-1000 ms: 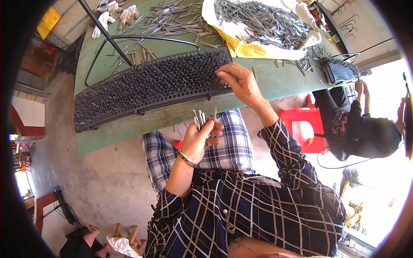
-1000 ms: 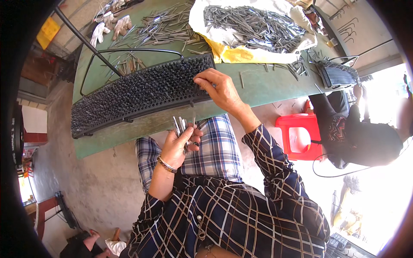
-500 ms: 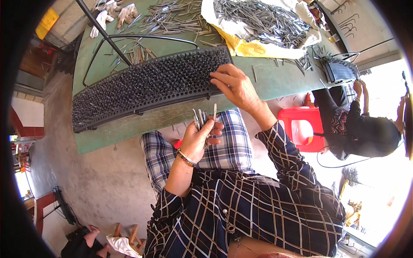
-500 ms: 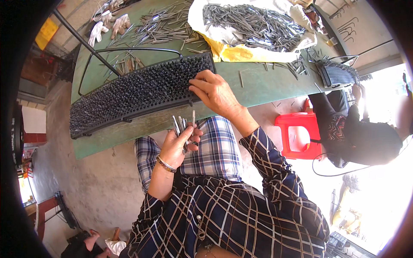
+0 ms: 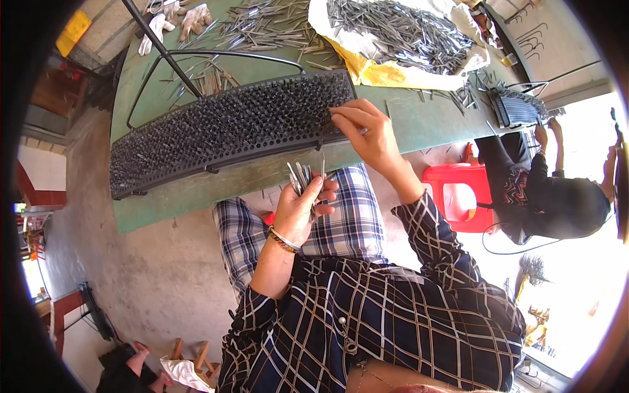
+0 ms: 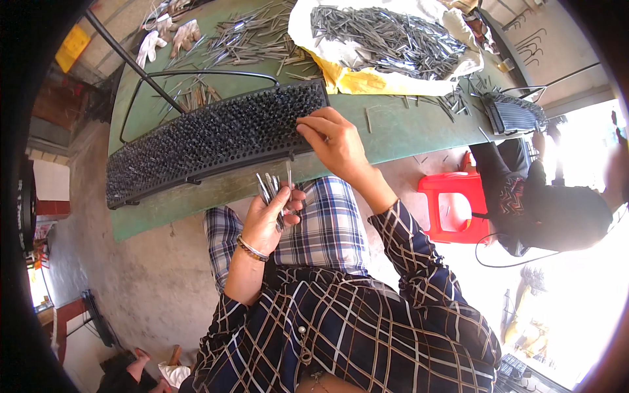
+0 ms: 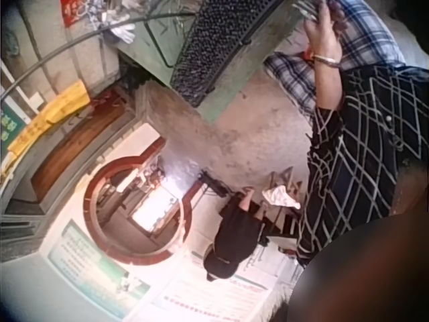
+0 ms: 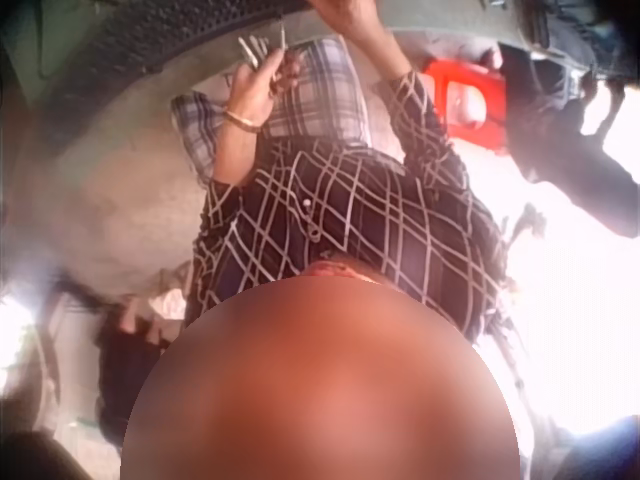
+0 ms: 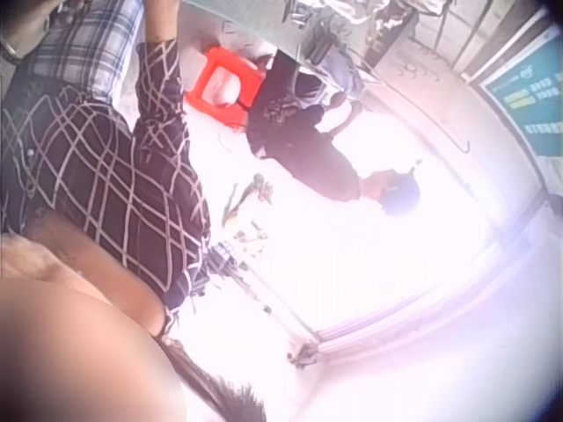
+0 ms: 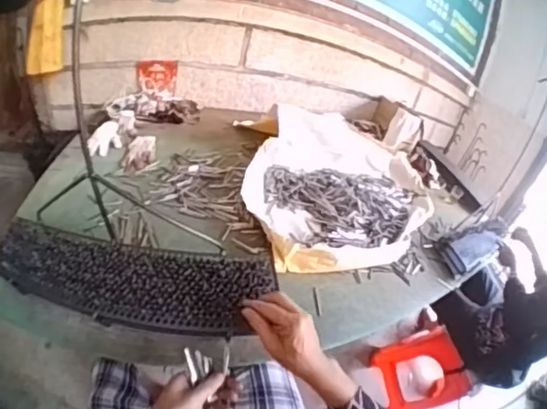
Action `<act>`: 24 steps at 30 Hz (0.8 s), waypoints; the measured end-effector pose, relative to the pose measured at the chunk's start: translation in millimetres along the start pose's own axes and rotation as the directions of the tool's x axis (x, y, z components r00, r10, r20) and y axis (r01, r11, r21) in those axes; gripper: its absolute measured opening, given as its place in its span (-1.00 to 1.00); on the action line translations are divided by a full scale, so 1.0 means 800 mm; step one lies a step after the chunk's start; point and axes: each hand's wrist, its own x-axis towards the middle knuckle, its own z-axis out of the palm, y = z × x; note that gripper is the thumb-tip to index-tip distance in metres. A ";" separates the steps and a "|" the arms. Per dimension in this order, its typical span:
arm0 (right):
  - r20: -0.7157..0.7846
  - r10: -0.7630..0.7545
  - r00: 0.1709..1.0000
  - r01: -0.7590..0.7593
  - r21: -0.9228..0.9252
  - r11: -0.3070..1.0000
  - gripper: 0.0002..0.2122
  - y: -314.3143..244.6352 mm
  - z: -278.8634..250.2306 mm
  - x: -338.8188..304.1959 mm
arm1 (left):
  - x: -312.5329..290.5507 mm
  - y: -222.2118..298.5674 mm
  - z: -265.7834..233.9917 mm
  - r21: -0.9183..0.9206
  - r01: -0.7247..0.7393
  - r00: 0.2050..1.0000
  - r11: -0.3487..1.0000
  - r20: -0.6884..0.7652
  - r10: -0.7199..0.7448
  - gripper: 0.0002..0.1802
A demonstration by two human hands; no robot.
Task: Inserting small metal pins into a grid-like base plate.
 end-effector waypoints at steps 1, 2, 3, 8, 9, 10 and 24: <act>0.142 0.119 0.983 -0.134 0.101 0.986 -0.82 -0.011 -0.010 0.001 | 0.000 0.001 0.001 0.000 0.001 1.000 1.000 0.000 -0.001 -0.78; 0.292 0.218 0.931 -0.277 0.179 0.944 -0.82 -0.018 -0.015 -0.001 | 0.001 0.001 0.002 0.002 -0.027 1.000 1.000 0.000 0.027 -0.76; 0.326 0.248 0.912 -0.355 0.326 0.876 -0.81 -0.021 -0.007 -0.014 | 0.001 0.002 0.002 0.005 -0.053 0.999 0.999 0.002 0.053 -0.75; 0.464 0.343 0.817 -0.543 0.416 0.730 -0.80 -0.029 -0.002 -0.029 | 0.000 0.007 0.010 0.036 -0.040 0.999 0.999 0.032 0.038 -0.68; 0.361 0.397 0.844 -0.525 0.404 0.749 -0.80 -0.028 -0.009 -0.023 | 0.000 0.007 0.011 0.018 -0.009 0.999 1.000 0.036 0.008 -0.65; 0.251 0.444 0.860 -0.509 0.390 0.767 -0.80 -0.026 -0.016 -0.016 | 0.000 0.006 0.011 0.021 -0.009 0.999 1.000 0.039 0.008 -0.65; -0.079 -0.011 0.997 0.006 -0.057 0.998 -0.79 0.022 0.008 -0.002 | 0.003 -0.001 -0.001 0.045 0.097 0.983 0.994 0.150 -0.103 -0.71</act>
